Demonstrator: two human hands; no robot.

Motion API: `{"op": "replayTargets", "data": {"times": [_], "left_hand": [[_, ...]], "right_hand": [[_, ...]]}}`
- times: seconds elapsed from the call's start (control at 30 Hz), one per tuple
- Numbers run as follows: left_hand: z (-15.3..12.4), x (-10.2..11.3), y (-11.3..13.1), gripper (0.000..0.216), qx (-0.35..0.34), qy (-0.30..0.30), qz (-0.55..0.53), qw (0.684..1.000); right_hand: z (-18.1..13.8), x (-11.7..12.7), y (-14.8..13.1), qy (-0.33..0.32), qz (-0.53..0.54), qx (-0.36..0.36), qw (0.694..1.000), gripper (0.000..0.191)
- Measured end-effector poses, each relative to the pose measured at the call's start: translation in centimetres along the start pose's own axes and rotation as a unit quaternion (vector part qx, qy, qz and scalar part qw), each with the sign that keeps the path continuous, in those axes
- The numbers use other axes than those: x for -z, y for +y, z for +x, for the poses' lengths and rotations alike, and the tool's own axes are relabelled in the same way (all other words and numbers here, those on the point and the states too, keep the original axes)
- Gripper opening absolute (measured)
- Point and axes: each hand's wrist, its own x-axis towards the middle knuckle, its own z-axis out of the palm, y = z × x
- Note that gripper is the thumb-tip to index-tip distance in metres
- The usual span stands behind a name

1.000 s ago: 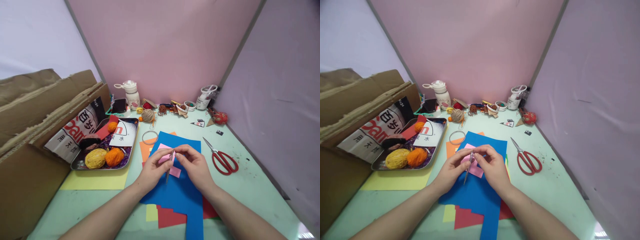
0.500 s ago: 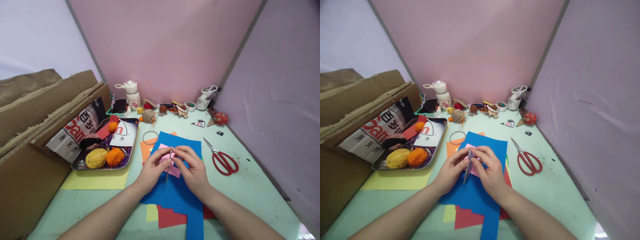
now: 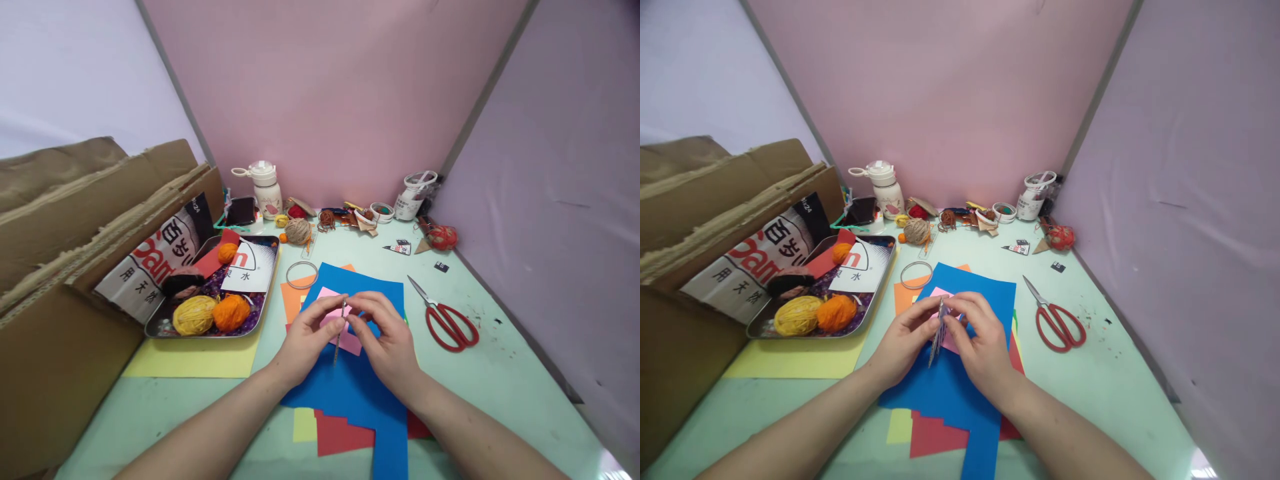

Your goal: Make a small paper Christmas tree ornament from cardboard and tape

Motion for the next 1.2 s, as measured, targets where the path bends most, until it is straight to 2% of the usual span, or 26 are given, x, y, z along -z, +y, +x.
{"op": "replayTargets", "data": {"times": [0.33,0.53,0.7,1.03,1.2], "left_hand": [[-0.01,0.15,-0.12,0.036,-0.001,0.002,0.017,1.0],[-0.01,0.06,-0.02,0.034,-0.026,-0.005,0.044,0.999],[-0.11,-0.29,0.04,0.032,-0.055,-0.032,0.027,0.998],[-0.29,-0.41,-0.04,0.033,-0.07,-0.06,0.023,0.995],[-0.21,-0.44,-0.43,0.033,-0.082,-0.056,0.02,0.995]], "right_hand": [[0.05,-0.02,-0.15,0.001,0.003,-0.008,1.0,0.014],[0.32,0.09,-0.07,-0.013,0.099,-0.09,0.991,0.005],[0.62,0.24,0.11,-0.033,0.182,-0.147,0.972,0.007],[0.17,-0.03,0.82,-0.049,0.159,-0.13,0.977,0.011],[-0.01,-0.01,0.81,-0.047,0.146,-0.118,0.981,0.011]]}}
